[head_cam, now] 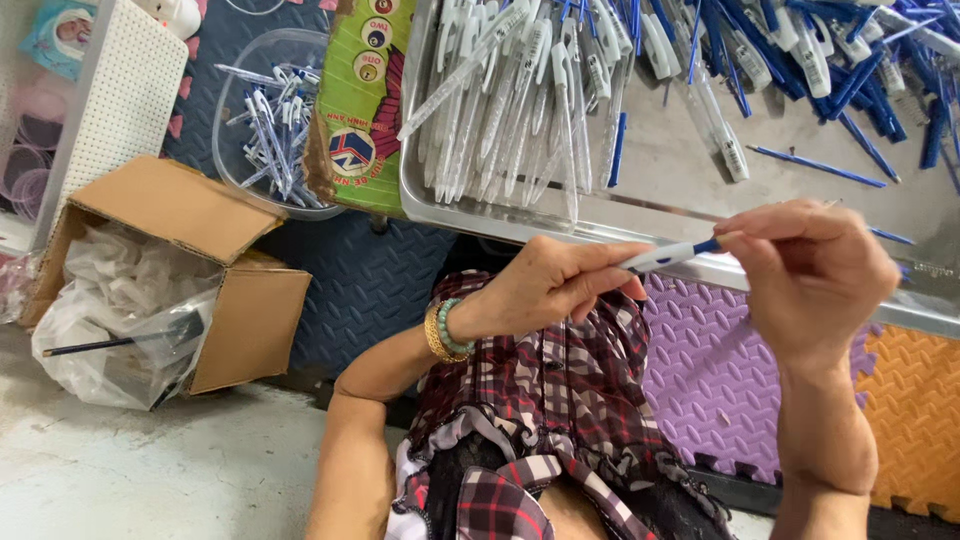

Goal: The person assembles pens by inserting ink cartridges into pen barrels and snapping them into place.

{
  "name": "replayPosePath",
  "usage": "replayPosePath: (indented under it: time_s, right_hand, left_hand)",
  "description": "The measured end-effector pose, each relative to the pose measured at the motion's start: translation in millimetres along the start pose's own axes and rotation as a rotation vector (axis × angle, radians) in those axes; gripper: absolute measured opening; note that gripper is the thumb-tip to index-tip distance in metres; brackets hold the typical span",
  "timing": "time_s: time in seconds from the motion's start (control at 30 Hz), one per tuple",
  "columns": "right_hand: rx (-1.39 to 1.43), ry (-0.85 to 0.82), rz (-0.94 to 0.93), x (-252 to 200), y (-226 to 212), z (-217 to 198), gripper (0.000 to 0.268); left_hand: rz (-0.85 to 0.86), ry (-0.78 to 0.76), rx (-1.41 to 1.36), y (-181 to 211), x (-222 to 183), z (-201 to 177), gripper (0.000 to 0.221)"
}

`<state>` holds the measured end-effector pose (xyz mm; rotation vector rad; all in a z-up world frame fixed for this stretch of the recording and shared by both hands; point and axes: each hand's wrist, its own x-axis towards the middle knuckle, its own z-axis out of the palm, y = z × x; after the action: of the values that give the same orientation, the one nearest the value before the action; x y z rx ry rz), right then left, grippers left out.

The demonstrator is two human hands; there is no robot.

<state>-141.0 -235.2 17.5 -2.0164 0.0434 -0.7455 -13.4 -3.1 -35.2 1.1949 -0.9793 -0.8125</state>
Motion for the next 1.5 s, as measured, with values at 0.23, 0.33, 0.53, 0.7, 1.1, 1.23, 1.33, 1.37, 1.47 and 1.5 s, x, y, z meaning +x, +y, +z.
replayPosePath:
  time_s: [0.23,0.33,0.53,0.7,1.1,1.23,1.33,1.37,1.47,1.5]
  right_hand:
    - [-0.015,0.075,-0.008,9,-3,-1,0.018]
    - [0.0,0.046,-0.011,11,-5,0,0.019]
    - [0.01,0.064,0.081,13,-8,2,0.029]
    - [0.068,-0.03,0.041,16,-8,3,0.027]
    - [0.077,-0.16,0.085,15,-19,12,0.017]
    - [0.214,-0.068,0.181,9,-11,11,0.023]
    - [0.204,-0.035,0.257,8,-9,8,0.021]
    - [0.223,-0.039,0.221,8,-7,8,0.02]
    - [0.112,-0.001,0.01,6,2,14,0.013]
    - [-0.021,0.036,-0.164,5,5,16,0.013]
  left_hand:
    - [-0.059,-0.018,-0.073,3,-3,-8,0.043]
    - [-0.048,-0.016,-0.05,3,-4,-9,0.043]
    - [-0.086,-0.006,-0.023,6,-2,-8,0.041]
    - [-0.033,0.035,0.019,6,-4,-8,0.042]
    - [-0.001,0.054,0.032,4,-6,-7,0.04]
    - [0.007,0.057,0.025,9,-5,-7,0.04]
    - [-0.024,0.018,-0.003,11,-6,-10,0.045]
    - [-0.017,0.009,0.001,11,-7,-10,0.046]
    - [0.004,0.013,0.019,12,-6,-8,0.046]
    - [0.016,0.027,0.032,13,-5,-6,0.046]
